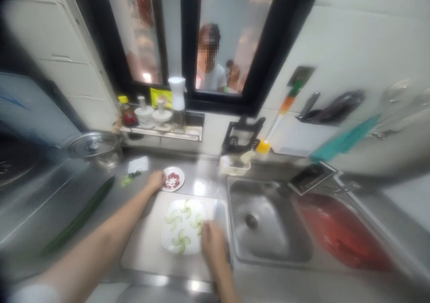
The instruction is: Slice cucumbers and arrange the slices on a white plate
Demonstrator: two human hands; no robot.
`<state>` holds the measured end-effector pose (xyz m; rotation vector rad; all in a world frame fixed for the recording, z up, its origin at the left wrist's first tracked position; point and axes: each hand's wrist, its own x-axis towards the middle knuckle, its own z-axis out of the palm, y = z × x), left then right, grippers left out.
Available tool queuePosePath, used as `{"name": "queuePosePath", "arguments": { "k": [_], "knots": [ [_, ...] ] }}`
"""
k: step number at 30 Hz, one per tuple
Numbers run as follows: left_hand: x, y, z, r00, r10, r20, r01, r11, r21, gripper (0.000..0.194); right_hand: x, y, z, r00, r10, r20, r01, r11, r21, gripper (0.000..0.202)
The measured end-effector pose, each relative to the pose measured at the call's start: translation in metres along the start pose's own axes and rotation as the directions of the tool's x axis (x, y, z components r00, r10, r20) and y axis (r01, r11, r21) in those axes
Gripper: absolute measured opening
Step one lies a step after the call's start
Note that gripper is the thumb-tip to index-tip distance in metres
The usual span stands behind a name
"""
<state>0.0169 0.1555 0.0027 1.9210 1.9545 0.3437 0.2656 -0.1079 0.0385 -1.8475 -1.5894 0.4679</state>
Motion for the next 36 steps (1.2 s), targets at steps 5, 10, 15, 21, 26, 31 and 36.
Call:
{"name": "queuePosePath", "arguments": {
  "k": [5, 10, 15, 21, 26, 31, 36],
  "knots": [
    [-0.004, -0.008, -0.001, 0.993, -0.059, -0.100, 0.031, 0.965, -0.261, 0.017, 0.000, 0.000, 0.001, 1.000, -0.009, 0.022, 0.009, 1.000, 0.000, 0.030],
    [-0.025, -0.007, 0.001, 0.990, -0.071, -0.123, -0.005, 0.848, -0.530, 0.017, 0.004, -0.002, 0.004, 0.998, -0.041, 0.055, 0.041, 0.999, -0.004, 0.030],
    [-0.058, 0.004, 0.002, 0.995, -0.038, -0.092, -0.056, 0.545, -0.837, 0.028, 0.009, -0.007, 0.007, 0.996, -0.077, 0.053, 0.077, 0.997, 0.004, 0.028],
    [-0.124, 0.030, 0.002, 0.994, 0.103, 0.042, -0.016, 0.508, -0.861, 0.029, 0.015, -0.020, 0.006, 0.986, -0.138, 0.098, 0.139, 0.990, -0.005, 0.029],
    [-0.184, 0.049, 0.003, 0.933, 0.321, 0.165, -0.023, 0.507, -0.861, 0.026, 0.014, -0.036, 0.003, 0.959, -0.226, 0.168, 0.225, 0.974, 0.023, 0.027],
    [-0.213, 0.054, 0.002, 0.900, 0.394, 0.185, -0.043, 0.503, -0.863, 0.025, 0.006, -0.045, 0.004, 0.934, -0.259, 0.248, 0.253, 0.966, 0.056, 0.023],
    [-0.220, 0.048, 0.001, 0.875, 0.439, 0.202, -0.062, 0.517, -0.854, 0.027, 0.000, -0.047, 0.004, 0.923, -0.246, 0.296, 0.234, 0.969, 0.077, 0.017]
  ]
}}
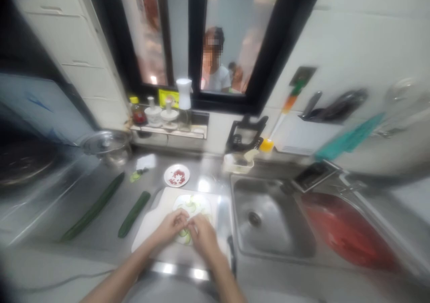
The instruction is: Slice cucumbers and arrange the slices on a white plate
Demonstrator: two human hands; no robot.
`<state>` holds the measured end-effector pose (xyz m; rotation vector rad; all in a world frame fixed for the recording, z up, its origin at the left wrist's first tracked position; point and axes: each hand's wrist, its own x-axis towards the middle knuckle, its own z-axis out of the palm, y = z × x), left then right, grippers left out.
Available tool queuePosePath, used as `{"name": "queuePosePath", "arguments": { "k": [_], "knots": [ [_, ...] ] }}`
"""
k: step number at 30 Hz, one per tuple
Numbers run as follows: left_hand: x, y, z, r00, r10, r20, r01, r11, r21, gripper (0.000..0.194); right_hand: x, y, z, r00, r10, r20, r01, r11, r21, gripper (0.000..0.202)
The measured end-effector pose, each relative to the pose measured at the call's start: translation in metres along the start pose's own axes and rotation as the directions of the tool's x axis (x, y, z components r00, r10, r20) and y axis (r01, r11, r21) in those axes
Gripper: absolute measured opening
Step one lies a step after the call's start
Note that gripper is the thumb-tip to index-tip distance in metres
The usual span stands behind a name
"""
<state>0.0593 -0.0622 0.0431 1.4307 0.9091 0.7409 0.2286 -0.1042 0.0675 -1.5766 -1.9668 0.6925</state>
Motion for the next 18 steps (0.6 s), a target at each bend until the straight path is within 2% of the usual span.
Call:
{"name": "queuePosePath", "arguments": {
  "k": [3, 11, 15, 18],
  "knots": [
    [-0.005, 0.001, -0.001, 1.000, 0.007, 0.016, -0.007, 1.000, 0.030, 0.026, -0.003, -0.001, 0.002, 1.000, -0.007, 0.014, 0.007, 1.000, 0.014, 0.016],
    [-0.013, 0.000, -0.003, 0.999, -0.014, -0.031, 0.018, 0.990, 0.138, 0.019, -0.005, 0.003, 0.014, 1.000, -0.017, 0.015, 0.018, 0.999, -0.049, 0.017],
    [-0.012, -0.001, -0.013, 0.991, -0.017, -0.133, 0.052, 0.963, 0.263, 0.021, 0.000, 0.009, 0.014, 1.000, 0.020, -0.007, -0.020, 0.995, -0.102, 0.019],
    [-0.012, -0.003, -0.020, 0.973, -0.036, -0.227, 0.124, 0.913, 0.390, 0.020, 0.002, 0.014, 0.015, 0.997, 0.071, -0.007, -0.071, 0.984, -0.165, 0.018]
  ]
}}
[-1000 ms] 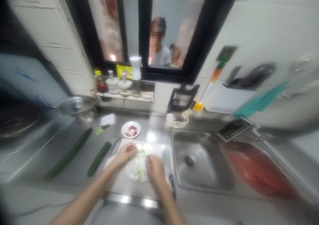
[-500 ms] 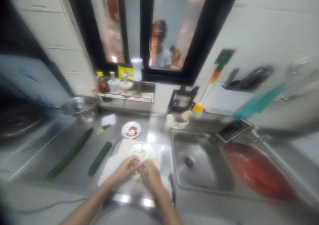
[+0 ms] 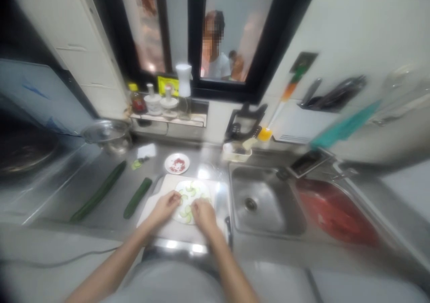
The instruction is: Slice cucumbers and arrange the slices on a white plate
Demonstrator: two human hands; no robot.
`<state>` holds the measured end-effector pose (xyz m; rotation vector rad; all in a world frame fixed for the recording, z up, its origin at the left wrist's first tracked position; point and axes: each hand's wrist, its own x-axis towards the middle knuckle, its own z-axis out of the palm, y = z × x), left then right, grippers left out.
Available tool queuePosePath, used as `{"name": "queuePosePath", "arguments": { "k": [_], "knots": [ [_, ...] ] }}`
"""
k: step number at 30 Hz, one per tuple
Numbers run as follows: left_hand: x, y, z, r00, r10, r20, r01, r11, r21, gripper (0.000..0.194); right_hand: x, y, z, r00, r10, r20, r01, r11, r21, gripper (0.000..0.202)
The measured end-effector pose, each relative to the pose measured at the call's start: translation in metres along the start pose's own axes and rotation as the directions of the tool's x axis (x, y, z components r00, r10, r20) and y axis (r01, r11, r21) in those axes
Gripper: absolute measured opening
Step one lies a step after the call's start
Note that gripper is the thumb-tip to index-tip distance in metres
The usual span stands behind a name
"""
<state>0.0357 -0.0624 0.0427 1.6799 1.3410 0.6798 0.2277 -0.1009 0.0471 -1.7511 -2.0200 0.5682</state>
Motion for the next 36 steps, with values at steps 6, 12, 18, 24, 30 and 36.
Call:
{"name": "queuePosePath", "arguments": {
  "k": [6, 12, 18, 24, 30, 36],
  "knots": [
    [-0.004, -0.003, 0.006, 1.000, -0.026, 0.000, 0.025, 0.971, 0.239, 0.017, -0.004, -0.001, 0.011, 0.996, 0.026, 0.087, -0.017, 0.994, -0.109, 0.016],
    [-0.005, 0.002, 0.020, 0.996, -0.059, 0.067, 0.030, 0.932, 0.362, 0.018, -0.005, -0.005, 0.018, 0.990, 0.047, 0.136, -0.024, 0.986, -0.162, 0.016],
    [-0.003, 0.007, 0.029, 0.992, -0.081, 0.101, 0.030, 0.903, 0.429, 0.020, -0.005, -0.002, 0.023, 0.988, 0.018, 0.153, 0.013, 0.980, -0.200, 0.019],
    [-0.003, 0.009, 0.032, 0.989, -0.082, 0.125, 0.021, 0.904, 0.428, 0.016, -0.003, -0.001, 0.026, 0.984, 0.024, 0.174, 0.016, 0.974, -0.227, 0.018],
    [-0.003, 0.010, 0.033, 0.989, -0.078, 0.126, 0.014, 0.897, 0.441, 0.015, -0.002, -0.003, 0.025, 0.983, 0.039, 0.180, 0.004, 0.973, -0.232, 0.019],
    [-0.002, 0.011, 0.032, 0.987, -0.086, 0.134, 0.018, 0.894, 0.448, 0.017, -0.002, -0.005, 0.016, 0.981, 0.075, 0.180, -0.036, 0.976, -0.213, 0.016]
  ]
}}
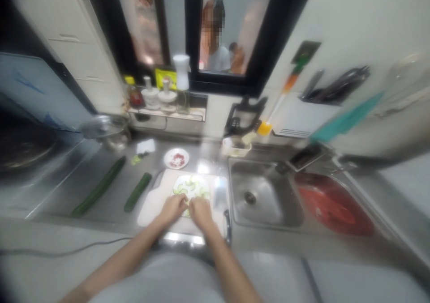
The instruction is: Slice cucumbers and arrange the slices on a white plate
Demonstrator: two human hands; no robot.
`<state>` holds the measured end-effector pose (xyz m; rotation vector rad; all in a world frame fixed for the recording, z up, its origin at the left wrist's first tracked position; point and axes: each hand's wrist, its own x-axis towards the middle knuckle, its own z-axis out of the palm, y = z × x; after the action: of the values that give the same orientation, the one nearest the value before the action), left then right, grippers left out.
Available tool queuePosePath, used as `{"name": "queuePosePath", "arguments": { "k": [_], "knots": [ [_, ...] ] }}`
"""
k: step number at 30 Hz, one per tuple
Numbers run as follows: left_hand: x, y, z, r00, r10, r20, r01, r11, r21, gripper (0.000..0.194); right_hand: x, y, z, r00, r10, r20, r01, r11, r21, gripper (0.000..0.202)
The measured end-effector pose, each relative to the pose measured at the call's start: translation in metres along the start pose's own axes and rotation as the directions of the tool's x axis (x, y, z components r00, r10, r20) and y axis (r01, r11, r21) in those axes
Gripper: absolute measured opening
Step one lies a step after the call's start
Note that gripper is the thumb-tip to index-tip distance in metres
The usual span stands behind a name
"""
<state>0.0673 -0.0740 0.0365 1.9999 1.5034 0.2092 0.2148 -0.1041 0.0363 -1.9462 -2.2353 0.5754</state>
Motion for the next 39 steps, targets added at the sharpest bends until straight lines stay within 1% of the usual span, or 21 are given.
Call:
{"name": "queuePosePath", "arguments": {
  "k": [4, 6, 13, 17, 24, 32, 34, 36, 39],
  "knots": [
    [0.001, -0.003, 0.000, 0.999, -0.019, -0.027, 0.019, 1.000, 0.005, 0.018, 0.001, 0.001, -0.006, 0.999, 0.040, 0.012, -0.040, 0.999, 0.000, 0.018],
    [0.002, -0.004, 0.001, 0.999, -0.025, -0.033, 0.025, 1.000, 0.012, 0.018, 0.002, 0.001, -0.007, 0.999, 0.041, 0.013, -0.041, 0.999, -0.007, 0.017],
    [0.003, -0.004, 0.004, 1.000, -0.008, -0.003, 0.008, 1.000, 0.009, 0.017, 0.003, -0.003, -0.001, 0.999, 0.024, 0.023, -0.024, 1.000, -0.019, 0.016],
    [0.003, -0.001, 0.004, 1.000, -0.018, -0.003, 0.018, 1.000, 0.021, 0.018, 0.003, -0.003, 0.001, 1.000, 0.017, 0.021, -0.016, 0.999, -0.040, 0.016],
    [0.002, 0.002, 0.000, 1.000, -0.014, -0.011, 0.014, 1.000, -0.008, 0.017, 0.004, -0.001, 0.002, 1.000, 0.007, 0.018, -0.006, 0.998, -0.069, 0.020],
    [0.001, 0.003, 0.000, 1.000, -0.019, -0.020, 0.019, 1.000, -0.022, 0.018, 0.003, -0.002, 0.004, 1.000, -0.002, -0.008, 0.001, 0.999, -0.040, 0.019],
    [0.001, 0.001, 0.001, 1.000, -0.017, -0.023, 0.016, 0.999, -0.049, 0.017, 0.003, 0.000, 0.005, 1.000, 0.001, -0.032, -0.001, 1.000, 0.001, 0.017],
    [0.003, -0.004, 0.003, 0.999, -0.009, -0.048, 0.004, 0.995, -0.102, 0.016, 0.002, 0.003, 0.004, 0.997, 0.008, -0.073, -0.004, 0.998, 0.057, 0.016],
    [0.011, -0.016, 0.003, 0.991, -0.027, -0.130, -0.007, 0.967, -0.255, 0.015, 0.001, 0.010, 0.000, 0.987, 0.020, -0.159, 0.002, 0.990, 0.140, 0.018]
  ]
}}
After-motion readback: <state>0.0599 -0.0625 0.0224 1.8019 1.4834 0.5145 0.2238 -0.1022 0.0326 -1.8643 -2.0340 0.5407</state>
